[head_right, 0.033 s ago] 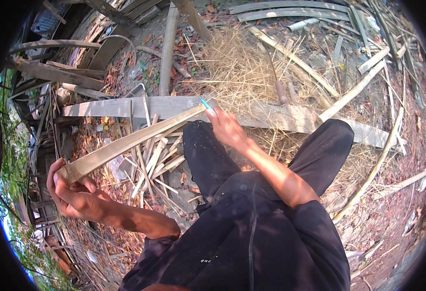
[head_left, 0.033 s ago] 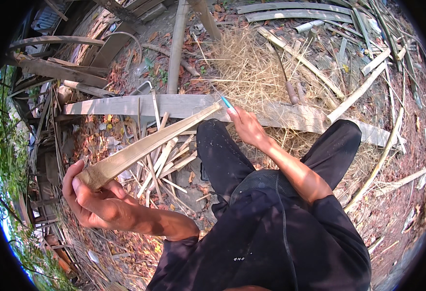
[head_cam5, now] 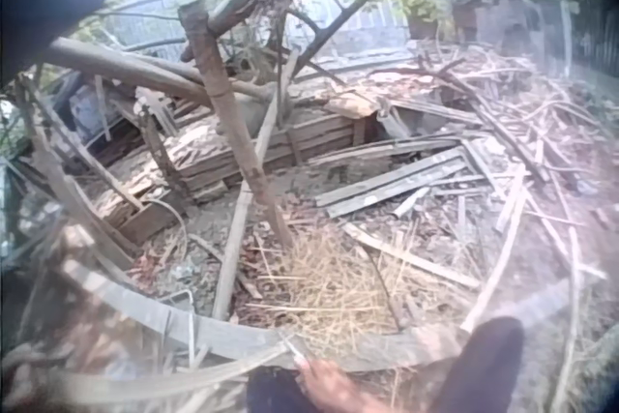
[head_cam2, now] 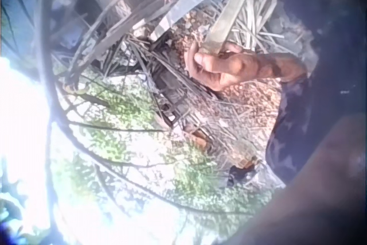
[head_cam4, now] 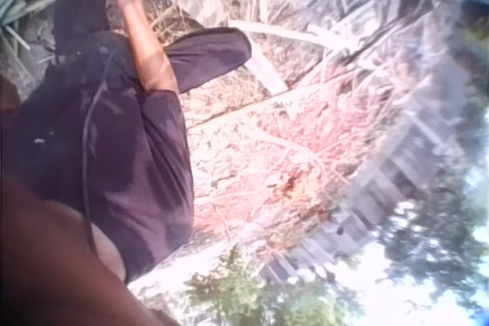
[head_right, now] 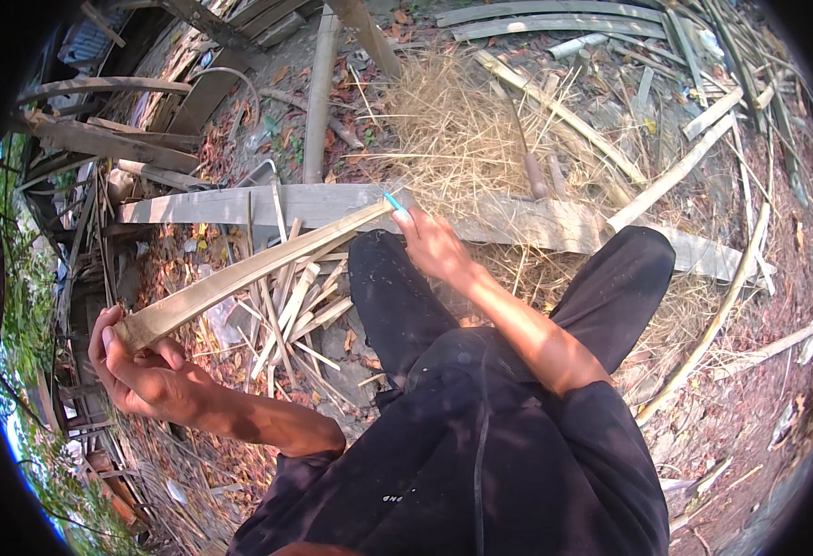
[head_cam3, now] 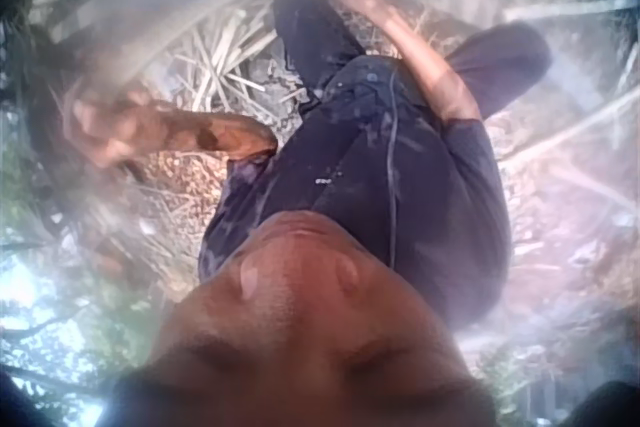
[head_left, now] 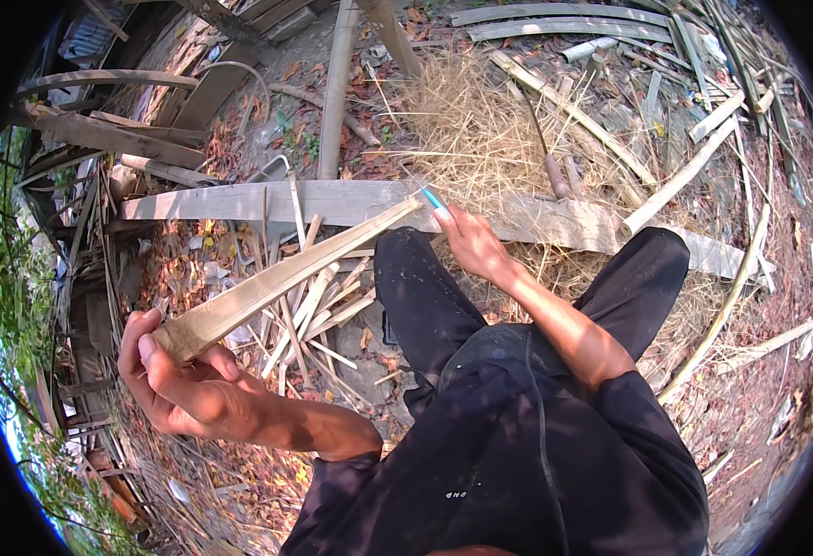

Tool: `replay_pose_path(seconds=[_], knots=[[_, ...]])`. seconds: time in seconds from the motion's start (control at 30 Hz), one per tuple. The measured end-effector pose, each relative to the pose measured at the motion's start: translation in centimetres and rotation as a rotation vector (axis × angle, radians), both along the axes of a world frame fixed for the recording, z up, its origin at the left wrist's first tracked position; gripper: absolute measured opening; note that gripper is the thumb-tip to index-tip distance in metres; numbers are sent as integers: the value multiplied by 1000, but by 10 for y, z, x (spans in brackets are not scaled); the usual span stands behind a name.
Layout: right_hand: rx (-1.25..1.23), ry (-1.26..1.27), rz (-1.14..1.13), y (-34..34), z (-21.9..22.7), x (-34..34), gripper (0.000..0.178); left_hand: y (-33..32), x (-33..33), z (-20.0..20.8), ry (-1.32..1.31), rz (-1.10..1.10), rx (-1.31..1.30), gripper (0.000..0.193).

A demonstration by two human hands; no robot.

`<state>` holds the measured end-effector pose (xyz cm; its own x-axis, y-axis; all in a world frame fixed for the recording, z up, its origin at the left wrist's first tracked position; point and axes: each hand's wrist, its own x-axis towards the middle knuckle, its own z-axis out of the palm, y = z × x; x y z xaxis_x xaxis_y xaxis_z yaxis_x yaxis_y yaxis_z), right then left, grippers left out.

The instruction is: The person sits on the ground and uses a blue utility knife to shave thin strips from a piece of bamboo. They repeatedly scrape the knife along the bamboo to create fine shavings, occasionally switching to a metal rod to split the bamboo further.

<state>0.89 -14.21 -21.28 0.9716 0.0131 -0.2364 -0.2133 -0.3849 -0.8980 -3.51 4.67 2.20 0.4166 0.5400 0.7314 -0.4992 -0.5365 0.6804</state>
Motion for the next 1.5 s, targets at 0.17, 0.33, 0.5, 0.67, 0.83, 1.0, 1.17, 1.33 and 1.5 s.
replay_pose_path(seconds=[0.17,0.33,0.5,0.67,0.83,1.0,1.17,1.33,1.5], knots=[[-207,-479,-3,6,-41,-5,34,-6,0,-5,13,-131,-32,25],[-873,-788,22,20,-85,-1,29,-11,-1,-6,21,-172,-35,24],[-496,-446,35,24,-83,-2,31,-19,0,-6,39,-89,-45,29],[-741,-854,-56,11,-90,-3,30,-24,-1,-8,9,-87,-28,29],[-951,-791,-6,20,-90,2,35,-22,3,-4,0,-58,-50,26],[-239,-624,-6,32,-89,-4,37,-26,0,-6,-6,-117,-79,26],[-868,-352,33,0,-138,2,38,-27,1,-5,-31,-36,-48,30],[-917,-780,-19,21,-148,-2,34,-25,-8,-5,-4,2,-29,36],[-375,-634,-72,32,-110,-2,27,-22,-7,-7,24,-23,20,38]])
